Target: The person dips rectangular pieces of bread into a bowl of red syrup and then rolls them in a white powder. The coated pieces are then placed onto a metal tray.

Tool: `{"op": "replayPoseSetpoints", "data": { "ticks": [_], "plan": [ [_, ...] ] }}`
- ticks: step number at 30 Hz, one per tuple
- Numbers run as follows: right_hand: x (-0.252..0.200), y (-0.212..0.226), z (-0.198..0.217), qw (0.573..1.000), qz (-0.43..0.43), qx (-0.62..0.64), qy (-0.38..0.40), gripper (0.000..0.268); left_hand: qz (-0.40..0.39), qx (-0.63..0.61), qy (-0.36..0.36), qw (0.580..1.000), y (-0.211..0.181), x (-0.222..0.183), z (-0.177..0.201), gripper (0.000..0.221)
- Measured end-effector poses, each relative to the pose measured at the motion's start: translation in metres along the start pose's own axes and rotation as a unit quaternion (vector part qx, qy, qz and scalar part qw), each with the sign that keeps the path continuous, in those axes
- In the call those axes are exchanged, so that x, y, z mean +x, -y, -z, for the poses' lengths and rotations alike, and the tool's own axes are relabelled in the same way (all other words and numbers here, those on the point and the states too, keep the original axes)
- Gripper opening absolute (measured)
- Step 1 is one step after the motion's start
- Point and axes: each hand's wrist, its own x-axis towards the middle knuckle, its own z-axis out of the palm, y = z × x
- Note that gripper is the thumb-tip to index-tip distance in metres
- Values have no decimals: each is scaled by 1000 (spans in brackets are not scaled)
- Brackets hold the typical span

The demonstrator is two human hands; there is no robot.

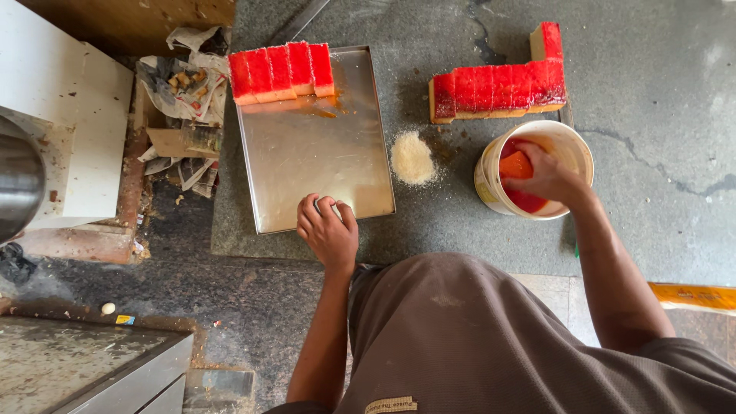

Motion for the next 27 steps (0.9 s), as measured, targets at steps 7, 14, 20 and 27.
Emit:
{"op": "replayPoseSetpoints", "data": {
  "ticks": [7, 14, 20, 27],
  "plan": [
    [-2, 8, -9, 997, -13, 32, -66, 95, 7, 1, 7, 1000, -1, 2, 2, 12],
    [-5, 2, -10, 996, -82, -5, 16, 74, 4, 0, 6, 1000, -1, 1, -1, 12],
    [-18, 10, 17, 998, -31, 44, -10, 59, 1, 10, 6, 1000, 2, 0, -4, 12],
    [-60, 20, 71, 875, 33, 477, -71, 52, -5, 0, -1, 1000, 2, -1, -5, 12]
  ]
}}
